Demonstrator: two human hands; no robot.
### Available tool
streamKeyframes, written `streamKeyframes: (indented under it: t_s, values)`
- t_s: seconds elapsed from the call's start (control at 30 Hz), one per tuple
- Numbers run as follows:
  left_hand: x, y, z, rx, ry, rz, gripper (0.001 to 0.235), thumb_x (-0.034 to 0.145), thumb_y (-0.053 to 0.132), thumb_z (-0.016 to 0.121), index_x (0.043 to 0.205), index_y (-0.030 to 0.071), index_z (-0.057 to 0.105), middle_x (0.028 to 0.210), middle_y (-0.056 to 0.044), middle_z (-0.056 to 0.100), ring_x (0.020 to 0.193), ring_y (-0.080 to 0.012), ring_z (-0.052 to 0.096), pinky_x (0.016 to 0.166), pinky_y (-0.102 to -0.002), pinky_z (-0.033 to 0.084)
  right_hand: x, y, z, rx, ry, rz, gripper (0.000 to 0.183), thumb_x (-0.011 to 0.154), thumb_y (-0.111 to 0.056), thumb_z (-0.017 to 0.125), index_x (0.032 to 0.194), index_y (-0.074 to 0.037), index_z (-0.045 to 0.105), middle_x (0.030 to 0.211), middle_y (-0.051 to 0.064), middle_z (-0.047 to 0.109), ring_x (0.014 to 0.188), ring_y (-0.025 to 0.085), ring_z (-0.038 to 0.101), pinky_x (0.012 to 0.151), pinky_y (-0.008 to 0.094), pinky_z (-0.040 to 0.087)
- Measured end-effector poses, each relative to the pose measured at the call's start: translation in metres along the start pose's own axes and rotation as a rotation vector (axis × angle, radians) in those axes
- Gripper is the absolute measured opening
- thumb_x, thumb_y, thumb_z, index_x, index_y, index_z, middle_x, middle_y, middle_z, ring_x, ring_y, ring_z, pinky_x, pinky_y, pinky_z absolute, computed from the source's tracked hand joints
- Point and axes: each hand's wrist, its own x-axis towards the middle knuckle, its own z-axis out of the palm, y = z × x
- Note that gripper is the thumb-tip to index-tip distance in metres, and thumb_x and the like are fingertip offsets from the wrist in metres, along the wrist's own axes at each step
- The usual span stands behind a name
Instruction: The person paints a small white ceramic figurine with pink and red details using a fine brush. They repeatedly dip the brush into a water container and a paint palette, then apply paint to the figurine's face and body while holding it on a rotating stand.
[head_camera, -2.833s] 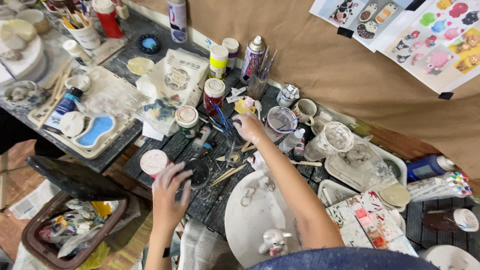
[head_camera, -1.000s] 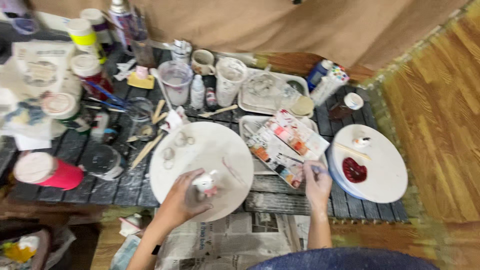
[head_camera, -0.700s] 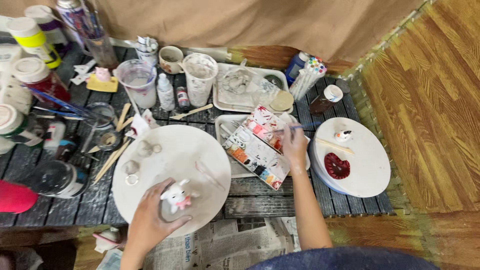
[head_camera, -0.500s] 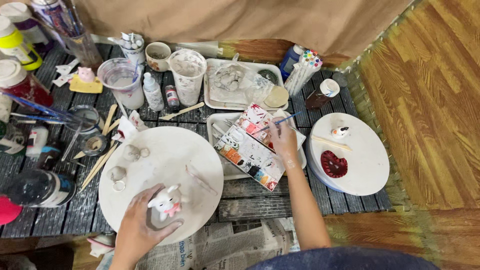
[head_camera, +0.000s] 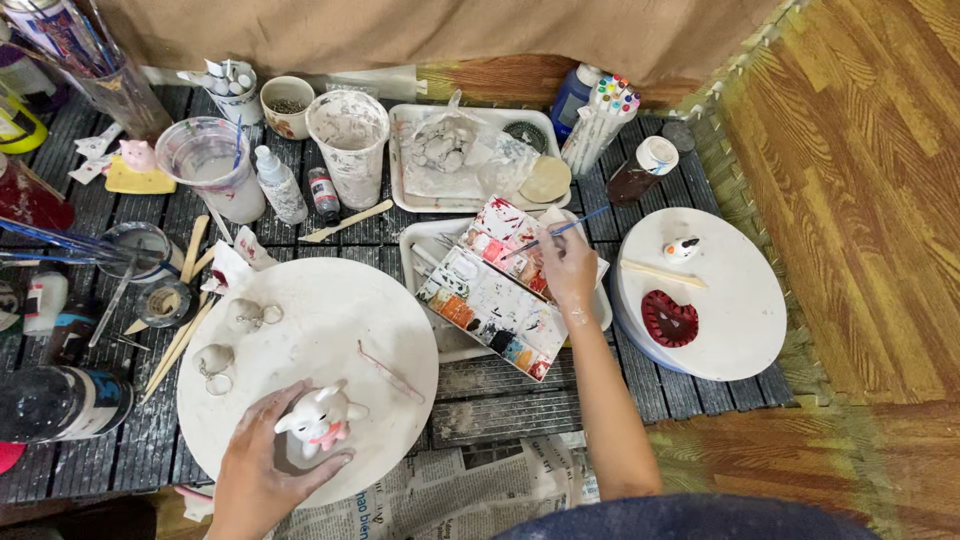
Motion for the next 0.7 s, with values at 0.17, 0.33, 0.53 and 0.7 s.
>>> streamKeyframes:
  t_s: [0.17,0.33,0.53,0.7]
  values:
    - [0.0,0.0,0.0,0.017,0.0,0.007,0.096,0.047,0.037,0.095,0.132,0.011,0.059,0.122,-0.017,0.066,0.111,-0.0349,0.065,0.093,-0.045,0.053,0.001,0.001,0.0,0.183,-0.033,0.295,0.022,0.099,-0.022,0.069,0.101,0.0,0.065,0.075,0.012,0.071,0.055,0.013,0.059,0.05,0.03,0.045]
    - [-0.005,-0.006,-0.006,-0.142,0.064,0.127,0.093,0.054,0.035,0.089,0.134,0.003,0.055,0.129,-0.017,0.065,0.117,-0.0345,0.062,0.098,-0.043,0.049,-0.011,-0.02,-0.009,0.061,0.018,-0.056,0.017,0.101,-0.017,0.069,0.103,0.0,0.066,0.083,0.008,0.075,0.074,0.011,0.073,0.066,0.026,0.055]
    - [0.002,-0.028,-0.019,-0.455,0.18,-0.044,0.037,0.092,0.02,0.064,0.124,0.001,0.067,0.114,-0.01,0.075,0.106,-0.0186,0.07,0.092,-0.029,0.054,-0.072,-0.101,0.02,0.051,-0.125,-0.498,0.014,0.098,-0.015,0.071,0.107,-0.006,0.075,0.09,0.009,0.077,0.075,0.016,0.073,0.071,0.028,0.058]
    - [0.059,-0.041,-0.012,-0.652,0.024,-0.083,0.031,0.105,0.024,0.054,0.108,0.003,0.077,0.082,-0.003,0.074,0.071,-0.0095,0.063,0.067,-0.025,0.052,-0.099,-0.186,0.113,-0.535,-0.352,-1.054,0.053,0.094,-0.013,0.064,0.145,-0.007,0.053,0.139,0.008,0.066,0.099,0.021,0.071,0.078,0.033,0.054]
